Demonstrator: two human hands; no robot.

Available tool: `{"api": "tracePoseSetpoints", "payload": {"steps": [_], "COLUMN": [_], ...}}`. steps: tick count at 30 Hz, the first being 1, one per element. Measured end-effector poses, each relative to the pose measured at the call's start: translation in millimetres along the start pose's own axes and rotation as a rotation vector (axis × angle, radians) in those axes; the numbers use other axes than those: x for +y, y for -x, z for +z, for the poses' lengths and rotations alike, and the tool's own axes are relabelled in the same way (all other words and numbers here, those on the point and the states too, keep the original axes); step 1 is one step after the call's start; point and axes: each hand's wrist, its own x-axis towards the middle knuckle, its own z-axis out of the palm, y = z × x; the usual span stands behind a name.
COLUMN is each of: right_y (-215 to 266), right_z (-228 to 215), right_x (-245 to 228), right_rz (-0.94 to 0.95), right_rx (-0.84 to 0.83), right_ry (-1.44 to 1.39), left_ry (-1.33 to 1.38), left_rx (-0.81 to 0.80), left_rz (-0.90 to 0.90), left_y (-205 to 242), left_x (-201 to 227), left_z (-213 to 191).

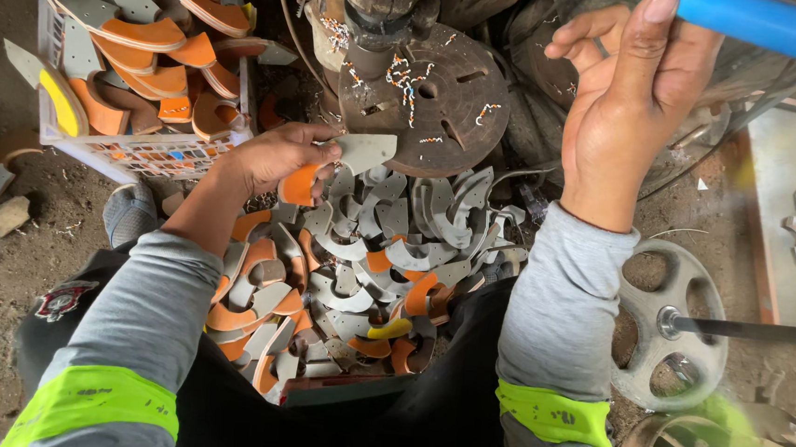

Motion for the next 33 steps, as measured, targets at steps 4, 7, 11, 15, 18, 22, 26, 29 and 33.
{"api": "tracePoseSetpoints", "payload": {"steps": [4, 7, 11, 15, 18, 22, 26, 29, 33], "right_y": [0.8, 0.7, -1.9, -3.7, -6.3, -9.3, -8.5, -4.7, -2.4], "right_z": [-0.9, 0.0, 1.9, 0.3, 0.0, -0.4, -4.7, -7.3, -9.5], "right_x": [0.3, 0.8, 0.8, 2.4, 7.4, 12.6, 12.2, 12.7, 16.8], "right_rz": [0.011, 0.018, 0.009, 0.006, -0.009, -0.053, -0.049, -0.022, -0.012], "right_rx": [0.019, 0.036, 0.022, 0.040, 0.057, 0.043, 0.036, 0.049, 0.105], "right_ry": [0.004, -0.006, -0.014, 0.021, 0.003, -0.004, -0.010, -0.029, -0.076], "left_ry": [-0.092, -0.122, -0.036, 0.087, 0.036, 0.056, 0.058, 0.061, 0.087], "left_rx": [0.077, 0.127, 0.137, 0.173, 0.204, 0.240, 0.253, 0.256, 0.205], "left_rz": [-0.015, -0.020, -0.038, -0.030, -0.016, -0.045, -0.085, -0.087, -0.032], "left_y": [-7.7, -11.4, -20.7, -29.4, -30.8, -28.0, -24.6, -25.0, -31.3], "left_x": [-8.0, -13.2, -17.8, -18.6, -12.2, -0.9, 6.7, 4.6, 0.4], "left_z": [-8.1, -15.8, -27.7, -39.1, -42.3, -35.4, -31.3, -33.4, -37.5]}}
